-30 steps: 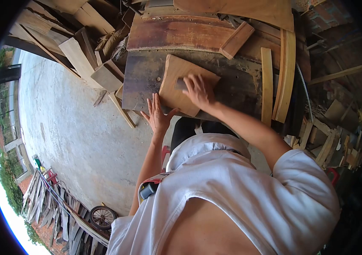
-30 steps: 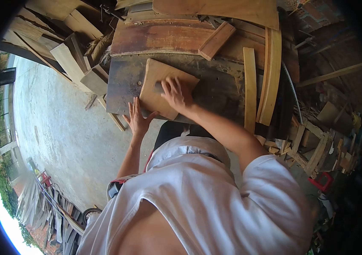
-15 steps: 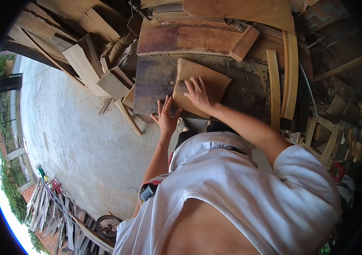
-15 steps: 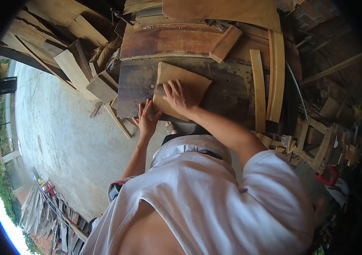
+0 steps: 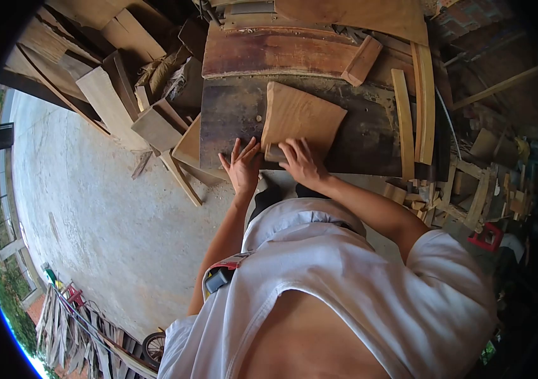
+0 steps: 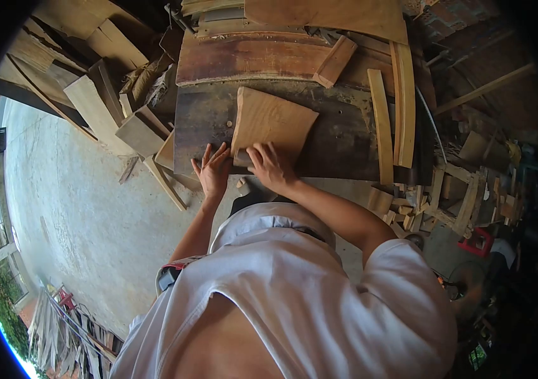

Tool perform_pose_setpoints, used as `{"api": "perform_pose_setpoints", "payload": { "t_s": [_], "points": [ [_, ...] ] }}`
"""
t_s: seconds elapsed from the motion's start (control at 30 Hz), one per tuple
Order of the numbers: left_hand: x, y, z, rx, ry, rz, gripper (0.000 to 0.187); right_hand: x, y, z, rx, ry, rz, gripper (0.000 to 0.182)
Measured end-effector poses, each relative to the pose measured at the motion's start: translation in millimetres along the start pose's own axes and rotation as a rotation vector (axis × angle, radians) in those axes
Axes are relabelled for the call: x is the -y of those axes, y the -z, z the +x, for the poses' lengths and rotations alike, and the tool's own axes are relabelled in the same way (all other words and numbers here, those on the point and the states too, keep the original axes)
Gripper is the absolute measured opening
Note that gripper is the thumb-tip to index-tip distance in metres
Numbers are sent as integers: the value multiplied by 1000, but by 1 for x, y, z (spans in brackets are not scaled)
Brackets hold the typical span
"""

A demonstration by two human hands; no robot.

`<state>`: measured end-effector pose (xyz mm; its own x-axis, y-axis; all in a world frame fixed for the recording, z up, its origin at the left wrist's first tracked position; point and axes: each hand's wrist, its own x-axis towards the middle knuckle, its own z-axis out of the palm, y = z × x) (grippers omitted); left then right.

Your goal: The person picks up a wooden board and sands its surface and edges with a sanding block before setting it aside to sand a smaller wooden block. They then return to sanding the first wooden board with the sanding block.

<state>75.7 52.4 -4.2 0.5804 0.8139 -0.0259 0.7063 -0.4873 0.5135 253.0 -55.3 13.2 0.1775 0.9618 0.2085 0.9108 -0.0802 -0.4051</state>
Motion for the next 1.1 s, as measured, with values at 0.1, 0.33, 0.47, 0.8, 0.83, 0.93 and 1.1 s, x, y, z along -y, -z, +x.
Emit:
{"api": "perform_pose_setpoints", "payload": {
  "t_s": [0.1, 0.33, 0.47, 0.8, 0.83, 0.93, 1.1],
  "points": [
    [1, 0, 0, 16, -33, 15, 38, -14, 23, -10, 57, 67, 112, 55],
    [-22, 13, 8, 240, -366, 138, 96, -45, 23, 26, -311, -294, -218, 48],
    [-24, 7, 10, 255, -359, 121, 95, -4, 24, -55, -18, -32, -15, 60],
    [-28, 9, 9, 219, -350, 223, 85, -58, 37, -21, -250, -327, -243, 53],
    [-29, 8, 10, 211, -341, 220, 85, -36, 29, -43, -175, -289, -199, 62],
    [-28, 4, 8, 175, -336, 208, 81, -13, 34, -74, 0, -102, -43, 64],
    [-28, 5, 6, 184, -329, 211, 79, -99, 50, 0, -275, -351, -241, 51]
  ]
}}
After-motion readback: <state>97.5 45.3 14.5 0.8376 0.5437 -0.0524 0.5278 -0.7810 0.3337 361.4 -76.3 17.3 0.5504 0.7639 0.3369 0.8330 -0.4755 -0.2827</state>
